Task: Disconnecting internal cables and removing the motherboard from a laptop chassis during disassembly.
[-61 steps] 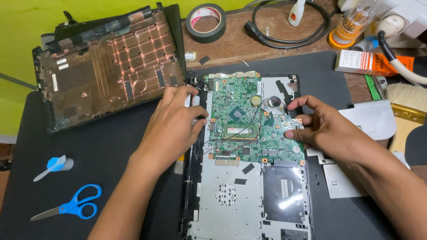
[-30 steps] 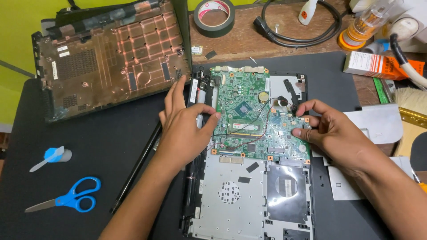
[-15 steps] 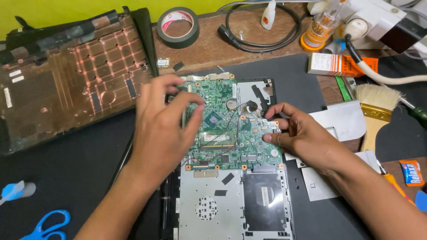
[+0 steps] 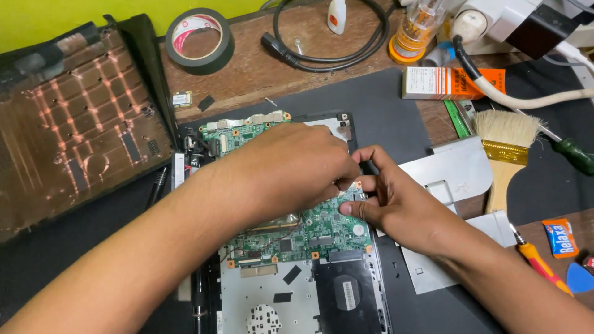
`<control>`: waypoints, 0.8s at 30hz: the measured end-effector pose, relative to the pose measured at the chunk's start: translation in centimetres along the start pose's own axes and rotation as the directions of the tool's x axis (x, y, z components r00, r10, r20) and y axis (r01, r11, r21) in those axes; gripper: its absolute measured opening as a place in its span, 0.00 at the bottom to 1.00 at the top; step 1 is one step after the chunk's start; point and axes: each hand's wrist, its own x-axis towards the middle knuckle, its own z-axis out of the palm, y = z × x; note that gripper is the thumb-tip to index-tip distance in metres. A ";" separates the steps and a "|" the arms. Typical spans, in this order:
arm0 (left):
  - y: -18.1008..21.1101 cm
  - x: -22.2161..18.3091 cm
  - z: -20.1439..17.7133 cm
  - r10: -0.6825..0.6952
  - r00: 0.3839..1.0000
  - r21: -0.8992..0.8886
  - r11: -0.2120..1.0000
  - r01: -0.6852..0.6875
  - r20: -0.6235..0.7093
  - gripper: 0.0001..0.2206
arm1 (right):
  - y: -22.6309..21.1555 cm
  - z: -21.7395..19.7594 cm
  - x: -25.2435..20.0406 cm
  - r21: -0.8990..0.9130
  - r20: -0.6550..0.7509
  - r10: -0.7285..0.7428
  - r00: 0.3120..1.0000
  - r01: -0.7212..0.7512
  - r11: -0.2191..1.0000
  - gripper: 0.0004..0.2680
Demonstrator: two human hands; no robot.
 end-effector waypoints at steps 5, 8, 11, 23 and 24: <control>0.0 1.6 0.4 0.110 0.994 0.136 0.985 -0.110 0.009 0.07 | -0.3 0.1 -0.2 -0.017 0.017 -0.012 1.000 0.012 1.000 0.18; 0.1 2.0 1.7 0.208 0.978 0.268 0.944 -0.194 -0.025 0.09 | -0.1 0.0 -0.2 0.032 0.068 -0.074 0.995 0.071 0.997 0.17; -0.1 1.8 2.9 0.263 0.962 0.328 0.917 -0.226 -0.070 0.18 | -0.7 0.3 -0.3 0.027 0.050 -0.017 0.999 0.016 1.000 0.18; -1.0 0.9 4.8 0.377 0.885 0.424 0.873 -0.241 -0.273 0.11 | -1.3 0.6 -0.3 -0.160 -0.038 0.090 0.995 -0.095 0.982 0.19; -1.0 0.8 4.7 0.363 0.897 0.427 0.874 -0.233 -0.253 0.13 | -1.5 0.6 -0.3 -0.198 -0.052 0.104 0.993 -0.112 0.974 0.18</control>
